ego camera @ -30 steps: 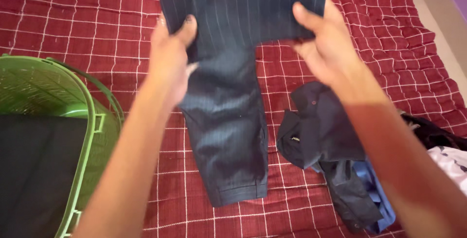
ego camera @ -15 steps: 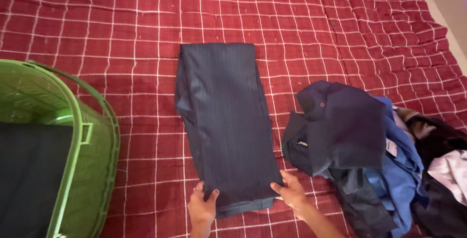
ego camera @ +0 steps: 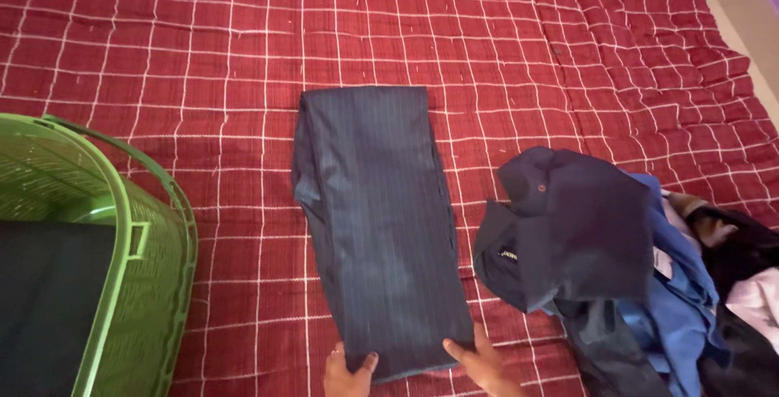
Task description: The person buttons and zips a pair of trousers on a bed, smooths the fabric, folds the legs together, and سپس folds the trousers into a bundle before placing them in a green laundry basket.
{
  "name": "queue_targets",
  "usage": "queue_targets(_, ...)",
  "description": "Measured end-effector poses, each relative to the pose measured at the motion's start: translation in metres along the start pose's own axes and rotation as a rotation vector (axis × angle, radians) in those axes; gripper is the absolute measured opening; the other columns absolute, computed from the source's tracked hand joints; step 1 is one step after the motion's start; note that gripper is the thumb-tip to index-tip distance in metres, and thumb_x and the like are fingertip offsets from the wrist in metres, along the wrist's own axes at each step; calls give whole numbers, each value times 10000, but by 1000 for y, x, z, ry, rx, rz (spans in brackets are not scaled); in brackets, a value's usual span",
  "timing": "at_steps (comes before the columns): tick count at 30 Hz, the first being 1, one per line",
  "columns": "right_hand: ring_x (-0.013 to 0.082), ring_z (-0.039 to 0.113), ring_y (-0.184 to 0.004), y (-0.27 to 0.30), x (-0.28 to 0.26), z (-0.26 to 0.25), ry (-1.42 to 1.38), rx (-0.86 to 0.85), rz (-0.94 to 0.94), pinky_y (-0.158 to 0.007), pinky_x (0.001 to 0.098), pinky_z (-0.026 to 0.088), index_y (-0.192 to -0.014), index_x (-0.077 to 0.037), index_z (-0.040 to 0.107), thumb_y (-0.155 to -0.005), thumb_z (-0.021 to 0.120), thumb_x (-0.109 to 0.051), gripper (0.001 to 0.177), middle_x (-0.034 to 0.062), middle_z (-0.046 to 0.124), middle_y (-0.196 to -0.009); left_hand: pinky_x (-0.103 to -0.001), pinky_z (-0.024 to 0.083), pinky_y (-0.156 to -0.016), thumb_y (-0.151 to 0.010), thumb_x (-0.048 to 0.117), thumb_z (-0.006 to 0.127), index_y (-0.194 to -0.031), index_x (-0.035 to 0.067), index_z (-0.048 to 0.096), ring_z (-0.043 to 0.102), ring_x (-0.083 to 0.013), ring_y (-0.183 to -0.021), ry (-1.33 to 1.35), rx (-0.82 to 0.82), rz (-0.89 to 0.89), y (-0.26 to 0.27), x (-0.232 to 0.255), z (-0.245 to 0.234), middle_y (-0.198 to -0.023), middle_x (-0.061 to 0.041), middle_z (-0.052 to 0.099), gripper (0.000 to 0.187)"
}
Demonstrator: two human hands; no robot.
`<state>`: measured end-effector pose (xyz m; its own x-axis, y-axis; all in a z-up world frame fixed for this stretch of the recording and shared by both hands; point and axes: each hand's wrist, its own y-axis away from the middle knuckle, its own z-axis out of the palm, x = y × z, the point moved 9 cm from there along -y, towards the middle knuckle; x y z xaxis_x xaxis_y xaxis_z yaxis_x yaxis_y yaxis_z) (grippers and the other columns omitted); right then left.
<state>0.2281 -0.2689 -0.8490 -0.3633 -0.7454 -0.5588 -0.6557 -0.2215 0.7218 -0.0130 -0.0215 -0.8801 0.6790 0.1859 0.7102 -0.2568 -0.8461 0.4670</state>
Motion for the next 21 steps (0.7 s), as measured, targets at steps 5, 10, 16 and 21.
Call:
queue_targets(5, 267, 611, -1301, -18, -9, 19, -347, -40, -214, -1098, 407, 478, -1473, -2, 410, -818, 811, -278, 816, 189, 634, -1386, -411, 596, -931, -573, 151, 919, -1385, 138, 460, 754, -303, -1041, 378, -42, -57, -3, 5, 8, -1168, -162, 725, 933)
queue_targets(10, 336, 637, -1265, -13, 2, 20, -585, -186, 161, -1069, 461, 480, -1391, 57, 569, -766, 794, -145, 695, 198, 683, -1344, -395, 544, -1053, -550, 113, 916, -1444, 86, 478, 723, -306, -1143, 347, -99, -346, -6, 3, 2, -1271, -185, 714, 996)
queue_targets(16, 290, 568, -1277, 9, -13, 18, -332, -98, 134, -1070, 464, 428, -1402, 15, 585, -813, 768, -163, 642, 153, 653, -1366, -391, 544, -983, -598, 182, 895, -1440, 89, 493, 709, -297, -1078, 429, -310, -525, 17, 22, -8, -1222, -174, 715, 938)
queue_targets(21, 267, 569, -1252, 9, -28, 9, -335, -81, 18, -1051, 440, 428, -1406, -7, 592, -847, 748, -199, 612, 140, 651, -1371, -388, 543, -926, -638, 239, 878, -1436, 92, 506, 697, -290, -1024, 533, -446, -620, 37, 46, -17, -1181, -165, 716, 893)
